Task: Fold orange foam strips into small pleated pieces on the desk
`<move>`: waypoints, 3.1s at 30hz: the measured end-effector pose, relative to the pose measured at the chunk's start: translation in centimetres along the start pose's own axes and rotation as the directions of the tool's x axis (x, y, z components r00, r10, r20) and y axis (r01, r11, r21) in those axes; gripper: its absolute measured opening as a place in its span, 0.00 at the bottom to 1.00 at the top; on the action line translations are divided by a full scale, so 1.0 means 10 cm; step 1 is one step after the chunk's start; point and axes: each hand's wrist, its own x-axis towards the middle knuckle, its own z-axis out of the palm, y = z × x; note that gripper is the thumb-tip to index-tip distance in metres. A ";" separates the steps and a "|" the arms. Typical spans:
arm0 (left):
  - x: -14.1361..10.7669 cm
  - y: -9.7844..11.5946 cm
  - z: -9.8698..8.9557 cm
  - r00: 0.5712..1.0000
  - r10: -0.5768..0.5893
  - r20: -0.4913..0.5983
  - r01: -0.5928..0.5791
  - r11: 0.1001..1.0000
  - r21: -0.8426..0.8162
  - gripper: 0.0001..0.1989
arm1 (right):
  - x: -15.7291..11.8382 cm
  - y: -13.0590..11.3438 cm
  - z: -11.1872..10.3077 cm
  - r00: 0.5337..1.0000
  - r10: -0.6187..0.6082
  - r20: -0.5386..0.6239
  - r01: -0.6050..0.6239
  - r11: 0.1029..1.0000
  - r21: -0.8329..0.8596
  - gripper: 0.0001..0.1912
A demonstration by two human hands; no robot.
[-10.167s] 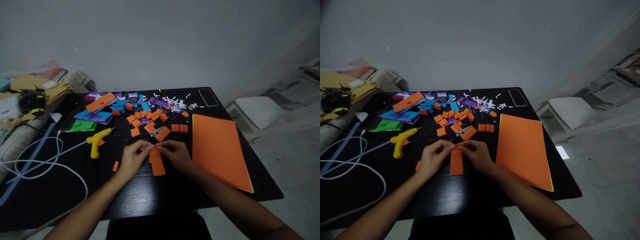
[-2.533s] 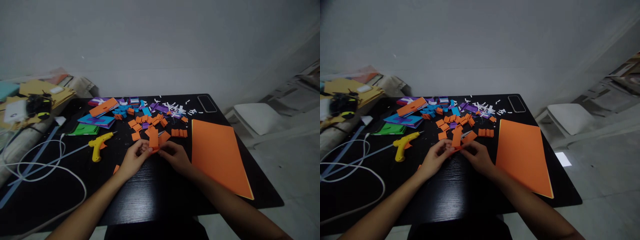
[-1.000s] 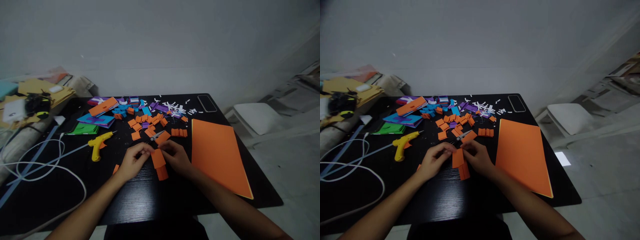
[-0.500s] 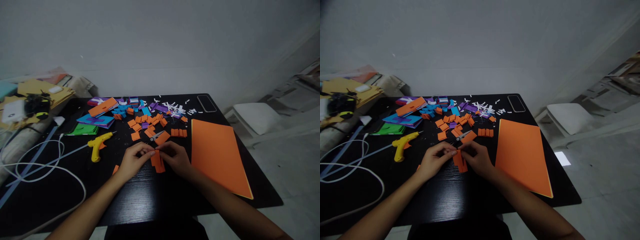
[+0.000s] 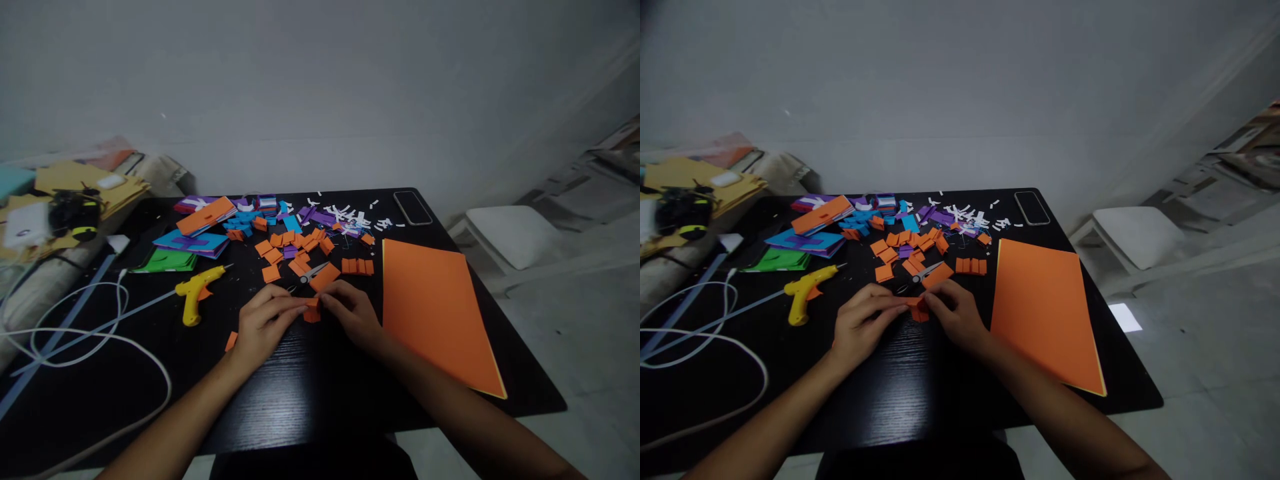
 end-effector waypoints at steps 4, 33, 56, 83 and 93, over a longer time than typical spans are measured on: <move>-0.02 0.00 0.00 0.997 0.066 -0.028 -0.066 0.998 0.019 0.07 | 0.02 0.01 -0.01 1.000 0.008 0.018 -0.008 0.999 -0.042 0.13; 0.03 -0.08 0.07 0.989 -0.091 0.115 0.097 0.994 -0.048 0.02 | 0.00 0.04 0.00 0.991 -0.116 0.071 0.114 0.993 0.031 0.07; 0.02 -0.10 0.07 0.989 -0.111 0.097 0.116 0.992 -0.051 0.03 | 0.02 0.06 0.01 0.999 -0.021 0.034 0.018 0.995 0.095 0.04; 0.03 -0.07 0.07 0.991 -0.114 0.065 0.119 0.990 -0.072 0.04 | 0.04 0.06 -0.01 0.996 0.067 0.051 -0.075 0.982 0.172 0.10; 0.03 -0.10 0.06 0.982 -0.145 0.118 0.153 0.986 -0.062 0.03 | 0.02 0.05 0.01 0.996 0.050 0.073 -0.062 0.983 0.173 0.08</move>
